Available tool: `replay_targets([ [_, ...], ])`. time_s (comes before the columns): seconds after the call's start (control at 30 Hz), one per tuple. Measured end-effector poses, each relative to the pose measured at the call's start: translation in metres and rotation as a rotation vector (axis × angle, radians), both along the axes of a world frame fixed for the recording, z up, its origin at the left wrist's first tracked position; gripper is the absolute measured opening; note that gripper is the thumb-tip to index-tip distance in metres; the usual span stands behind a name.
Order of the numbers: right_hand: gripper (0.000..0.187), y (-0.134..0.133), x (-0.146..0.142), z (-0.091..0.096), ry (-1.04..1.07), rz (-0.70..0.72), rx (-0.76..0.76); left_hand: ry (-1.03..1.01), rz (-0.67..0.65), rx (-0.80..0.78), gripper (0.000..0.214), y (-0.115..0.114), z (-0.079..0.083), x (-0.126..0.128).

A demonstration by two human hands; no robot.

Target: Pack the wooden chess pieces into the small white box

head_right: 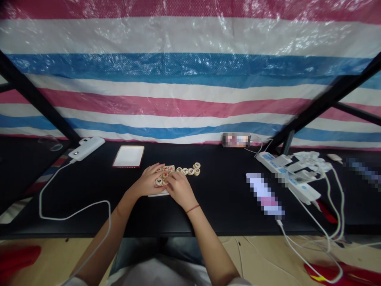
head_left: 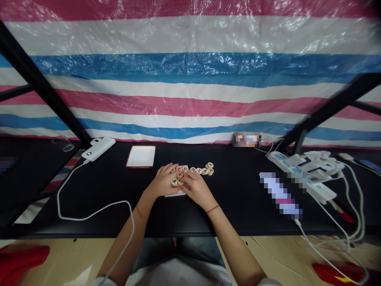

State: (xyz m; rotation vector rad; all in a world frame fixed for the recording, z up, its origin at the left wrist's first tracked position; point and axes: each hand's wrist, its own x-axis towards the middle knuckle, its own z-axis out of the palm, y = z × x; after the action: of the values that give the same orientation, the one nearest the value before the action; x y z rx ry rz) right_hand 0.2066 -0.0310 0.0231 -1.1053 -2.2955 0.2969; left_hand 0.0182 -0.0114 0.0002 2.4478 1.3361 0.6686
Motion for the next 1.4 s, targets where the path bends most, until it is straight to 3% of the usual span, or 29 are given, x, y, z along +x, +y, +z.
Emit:
replay_targets([
  [0.13,0.009,0.003,0.009,0.004,0.095,-0.004,-0.046,0.003,0.008,-0.012,0.060,-0.001,0.002,0.000],
  [0.2,0.012,0.010,0.022,0.007,0.157,-0.090,-0.081,0.016,0.014,-0.017,0.063,-0.002,0.007,0.001],
  [0.27,0.017,0.021,0.039,0.010,0.144,-0.304,-0.119,0.026,0.010,-0.002,0.064,-0.002,0.011,0.006],
  [0.37,0.031,0.044,0.060,0.015,-0.027,-0.749,-0.252,0.032,0.005,0.020,0.062,-0.002,0.015,0.016],
  [0.47,0.052,0.066,0.066,0.021,-0.205,-0.918,-0.438,0.033,0.039,0.013,0.060,-0.002,0.011,0.023],
  [0.63,0.038,0.086,0.062,0.023,-0.387,-0.855,-0.594,0.035,0.060,0.030,0.057,0.001,0.001,0.019],
  [0.87,0.029,0.087,0.067,0.024,-0.409,-0.789,-0.484,0.084,0.042,0.055,0.055,-0.001,0.002,0.020],
  [1.07,0.029,0.060,0.043,0.018,-0.038,-0.555,-0.161,0.109,0.031,0.048,0.064,-0.003,0.006,0.022],
  [1.2,0.035,0.045,0.022,0.005,0.217,-0.456,-0.004,0.038,0.081,0.156,0.074,-0.002,0.008,0.019],
  [1.4,0.031,0.037,0.011,-0.004,0.362,-0.210,0.086,-0.138,0.076,0.338,0.048,0.004,0.006,0.016],
])
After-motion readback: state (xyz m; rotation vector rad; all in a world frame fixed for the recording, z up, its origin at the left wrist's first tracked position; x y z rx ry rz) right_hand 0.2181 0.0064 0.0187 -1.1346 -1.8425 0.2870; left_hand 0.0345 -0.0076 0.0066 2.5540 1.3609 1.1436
